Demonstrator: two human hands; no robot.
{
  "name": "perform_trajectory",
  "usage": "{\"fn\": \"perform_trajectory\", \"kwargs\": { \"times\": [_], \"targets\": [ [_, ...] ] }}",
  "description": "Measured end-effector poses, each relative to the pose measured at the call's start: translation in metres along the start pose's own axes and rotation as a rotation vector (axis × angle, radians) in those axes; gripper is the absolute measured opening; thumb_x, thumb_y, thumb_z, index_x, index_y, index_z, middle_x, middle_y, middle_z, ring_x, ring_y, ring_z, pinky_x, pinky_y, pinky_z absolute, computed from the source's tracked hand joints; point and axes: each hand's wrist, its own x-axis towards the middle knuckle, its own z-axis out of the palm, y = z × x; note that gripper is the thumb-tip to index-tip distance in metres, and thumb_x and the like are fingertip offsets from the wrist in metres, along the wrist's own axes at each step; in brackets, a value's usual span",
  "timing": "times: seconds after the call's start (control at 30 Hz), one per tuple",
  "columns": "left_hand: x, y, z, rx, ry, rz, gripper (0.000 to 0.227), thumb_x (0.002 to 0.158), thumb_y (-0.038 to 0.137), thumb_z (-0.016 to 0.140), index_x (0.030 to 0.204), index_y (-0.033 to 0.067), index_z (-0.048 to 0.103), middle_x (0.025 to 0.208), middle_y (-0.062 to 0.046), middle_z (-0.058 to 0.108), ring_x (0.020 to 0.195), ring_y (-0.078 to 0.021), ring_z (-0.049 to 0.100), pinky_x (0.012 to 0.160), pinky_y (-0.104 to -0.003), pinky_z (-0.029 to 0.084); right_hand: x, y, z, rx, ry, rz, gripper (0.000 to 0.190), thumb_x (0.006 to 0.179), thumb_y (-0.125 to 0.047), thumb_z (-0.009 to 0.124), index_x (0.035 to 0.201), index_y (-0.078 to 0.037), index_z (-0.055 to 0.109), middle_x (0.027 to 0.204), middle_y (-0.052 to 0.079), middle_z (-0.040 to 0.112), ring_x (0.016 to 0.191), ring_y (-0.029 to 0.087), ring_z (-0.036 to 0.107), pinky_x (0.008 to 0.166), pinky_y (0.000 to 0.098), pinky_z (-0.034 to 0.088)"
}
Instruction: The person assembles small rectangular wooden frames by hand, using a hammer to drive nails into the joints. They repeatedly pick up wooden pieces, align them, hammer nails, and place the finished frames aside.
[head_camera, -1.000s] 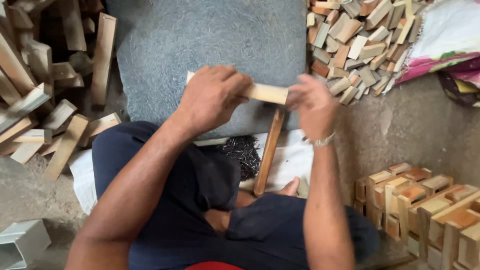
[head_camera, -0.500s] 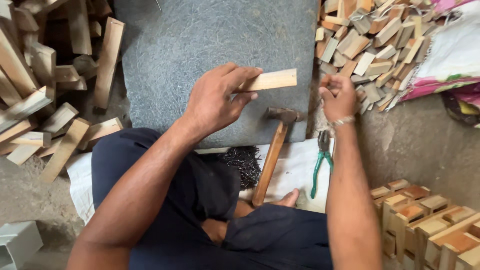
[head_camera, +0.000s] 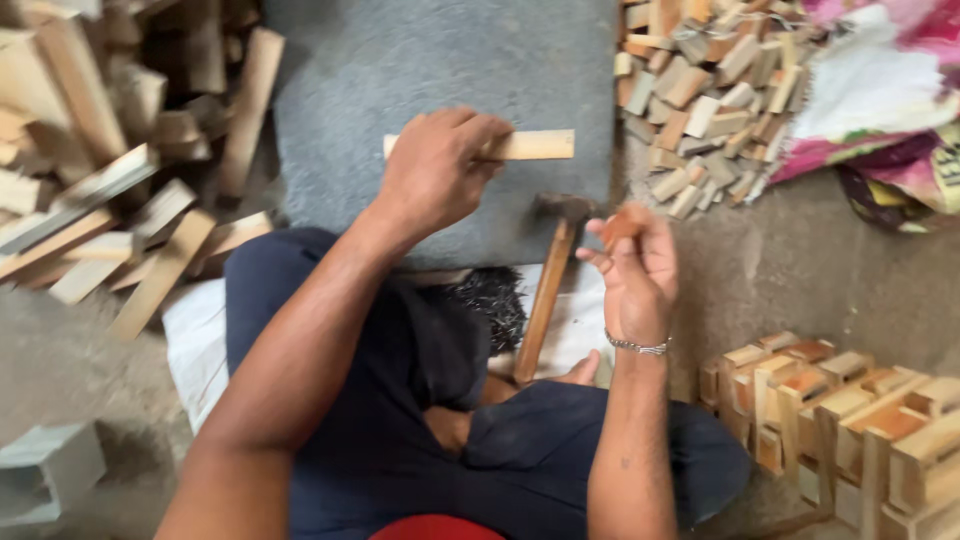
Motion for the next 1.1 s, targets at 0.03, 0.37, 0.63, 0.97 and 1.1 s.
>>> {"fn": "perform_trajectory", "kwargs": {
  "times": [0.03, 0.37, 0.63, 0.97, 1.1],
  "targets": [
    [-0.002, -0.003, -0.001, 0.013, 0.002, 0.005, 0.029, 0.082, 0.012, 0.081, 0.109, 0.0116, 0.071, 0.094, -0.007, 0.07, 0.09, -0.0332, 0.067, 0.075, -0.047, 0.05, 0.0, 0.007, 0.007, -0.191, 0.023, 0.069, 0.036, 0.099, -0.012, 0.073, 0.133, -0.006, 0.062, 0.124, 0.013, 0.065, 0.107, 0.022, 0.07, 0.083, 0.0391, 0.06],
    [-0.011, -0.033, 0.012, 0.287, -0.347, 0.045, 0.018, 0.073, 0.006, 0.072, 0.089, 0.0111, 0.065, 0.092, -0.009, 0.069, 0.097, -0.0318, 0.066, 0.08, -0.044, 0.045, 0.049, 0.085, 0.05, -0.968, -0.026, -0.214, 0.052, 0.082, 0.009, 0.078, 0.13, 0.003, 0.059, 0.119, 0.018, 0.068, 0.091, 0.017, 0.071, 0.074, 0.0269, 0.061],
    [-0.009, -0.033, 0.026, 0.378, -0.35, 0.112, 0.029, 0.071, 0.0, 0.068, 0.098, 0.0098, 0.067, 0.097, -0.011, 0.07, 0.097, -0.0318, 0.067, 0.082, -0.043, 0.047, 0.049, 0.117, 0.036, -0.672, -0.033, -0.224, 0.047, 0.092, 0.012, 0.073, 0.134, 0.004, 0.054, 0.128, 0.018, 0.07, 0.112, 0.02, 0.071, 0.095, 0.0316, 0.062],
    [0.002, -0.022, 0.04, 0.162, -0.417, 0.098, 0.022, 0.083, 0.016, 0.079, 0.1, 0.0109, 0.067, 0.093, -0.007, 0.069, 0.094, -0.0296, 0.066, 0.08, -0.044, 0.047, 0.057, 0.104, 0.047, -0.722, -0.054, -0.195, 0.049, 0.09, 0.016, 0.065, 0.134, 0.0, 0.052, 0.124, 0.015, 0.074, 0.11, 0.019, 0.074, 0.092, 0.0303, 0.06],
    [0.006, -0.025, 0.025, 0.297, -0.403, 0.104, 0.028, 0.081, 0.015, 0.079, 0.107, 0.0109, 0.068, 0.095, -0.006, 0.069, 0.094, -0.0297, 0.065, 0.082, -0.043, 0.047, 0.066, 0.099, 0.058, -0.613, -0.119, -0.242, 0.053, 0.089, 0.016, 0.061, 0.138, -0.001, 0.051, 0.132, 0.014, 0.071, 0.118, 0.021, 0.071, 0.096, 0.0317, 0.06]
  ]
}}
